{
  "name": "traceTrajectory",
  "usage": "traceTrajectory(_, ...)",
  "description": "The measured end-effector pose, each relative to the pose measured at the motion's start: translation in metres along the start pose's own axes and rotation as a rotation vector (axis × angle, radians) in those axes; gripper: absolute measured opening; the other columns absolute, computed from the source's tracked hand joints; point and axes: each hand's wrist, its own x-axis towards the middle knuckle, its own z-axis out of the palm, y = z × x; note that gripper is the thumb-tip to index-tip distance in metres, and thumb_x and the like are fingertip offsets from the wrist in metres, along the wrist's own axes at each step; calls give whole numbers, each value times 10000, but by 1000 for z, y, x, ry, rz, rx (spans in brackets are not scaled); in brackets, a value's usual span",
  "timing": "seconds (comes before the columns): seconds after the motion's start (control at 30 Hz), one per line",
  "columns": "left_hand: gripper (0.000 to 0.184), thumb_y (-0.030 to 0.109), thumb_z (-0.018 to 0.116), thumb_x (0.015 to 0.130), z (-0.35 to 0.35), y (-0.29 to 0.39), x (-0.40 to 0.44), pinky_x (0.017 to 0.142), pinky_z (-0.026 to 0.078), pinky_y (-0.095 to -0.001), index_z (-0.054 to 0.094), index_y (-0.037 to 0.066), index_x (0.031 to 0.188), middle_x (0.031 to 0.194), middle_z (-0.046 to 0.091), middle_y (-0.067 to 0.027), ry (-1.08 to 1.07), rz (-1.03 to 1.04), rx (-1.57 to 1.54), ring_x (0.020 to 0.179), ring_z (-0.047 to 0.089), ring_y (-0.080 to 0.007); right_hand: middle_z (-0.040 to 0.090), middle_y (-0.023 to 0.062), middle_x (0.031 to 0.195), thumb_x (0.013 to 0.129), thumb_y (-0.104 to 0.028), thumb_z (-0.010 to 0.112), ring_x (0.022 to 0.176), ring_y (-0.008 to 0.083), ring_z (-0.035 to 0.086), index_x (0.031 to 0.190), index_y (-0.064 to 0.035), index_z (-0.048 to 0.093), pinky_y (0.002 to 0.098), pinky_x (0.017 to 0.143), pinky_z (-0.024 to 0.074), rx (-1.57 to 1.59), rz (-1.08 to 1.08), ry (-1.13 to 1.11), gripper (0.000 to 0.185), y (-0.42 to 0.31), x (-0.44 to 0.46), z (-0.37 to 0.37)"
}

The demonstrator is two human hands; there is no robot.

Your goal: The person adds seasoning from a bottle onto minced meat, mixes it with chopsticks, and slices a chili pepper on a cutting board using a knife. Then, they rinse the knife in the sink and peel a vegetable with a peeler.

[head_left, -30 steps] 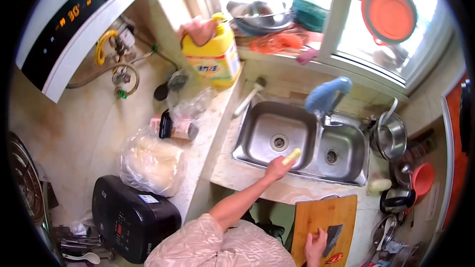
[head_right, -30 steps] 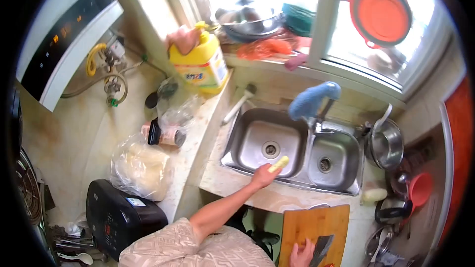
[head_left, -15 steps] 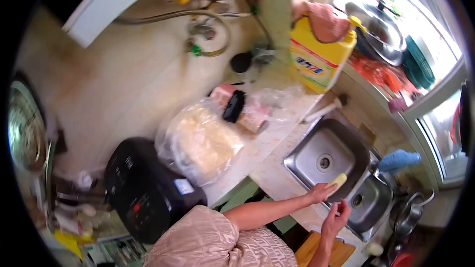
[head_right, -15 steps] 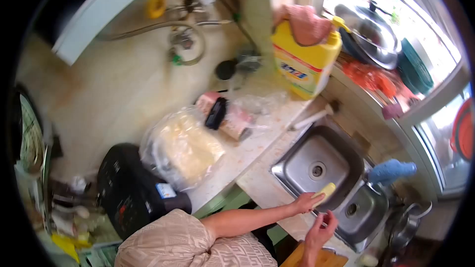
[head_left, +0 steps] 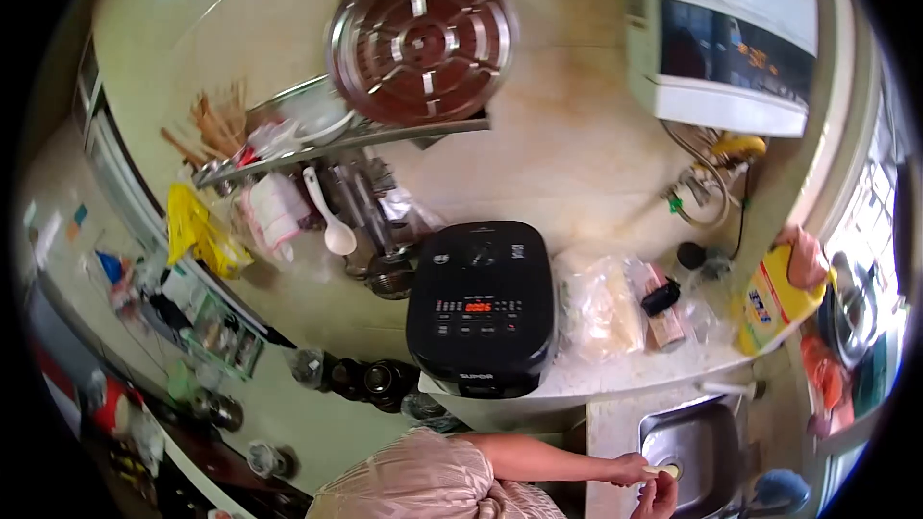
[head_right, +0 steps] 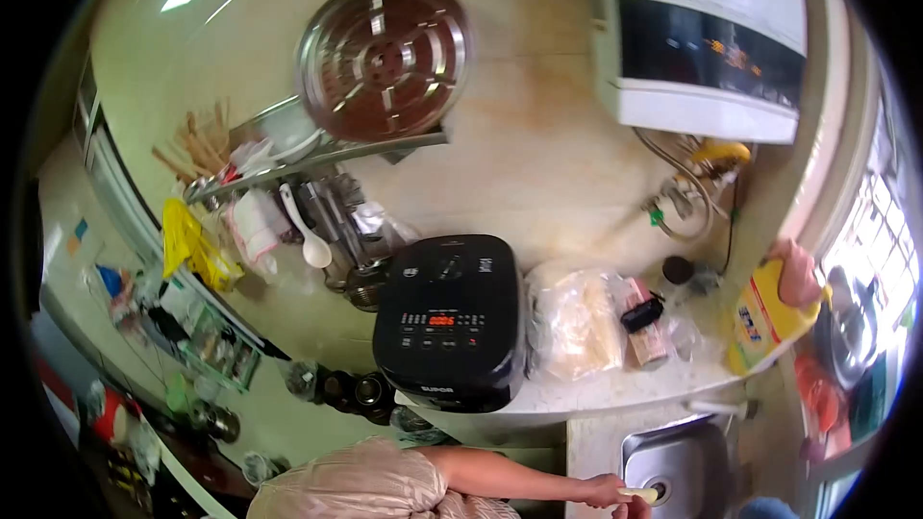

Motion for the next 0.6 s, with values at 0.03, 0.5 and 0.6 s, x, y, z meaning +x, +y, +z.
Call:
traceTrajectory(0.03, 449, 464, 601, 891, -8, 6, -9, 382, 387, -325, 568, 77, 665, 544, 514, -42, 20, -16, 14, 414, 494, -165, 668, 67, 1061, 1002, -172, 639, 921, 134, 614, 1254, 30, 617, 287, 813, 522, 101, 9, -71, 324, -29, 2, 9)
traceTrajectory(0.5, 341, 422, 590, 971, -84, -60, -53, 474, 428, -281, 637, 95, 884, 676, 576, -3, -149, 364, -484, 580, 576, -104, 706, 142, 907, 926, -151, 691, 791, 223, 689, 1070, 11, 696, 316, 720, 550, -179, -118, -135, 217, -117, 31, 143)
traceTrajectory(0.6, 471, 534, 610, 958, -89, -54, -57, 420, 370, -270, 626, 81, 829, 595, 531, 14, -110, 23, -209, 458, 476, -92, 708, 97, 837, 949, -162, 659, 740, 144, 666, 1076, 41, 679, 299, 705, 545, 24, 258, -25, 241, -41, 71, 123)
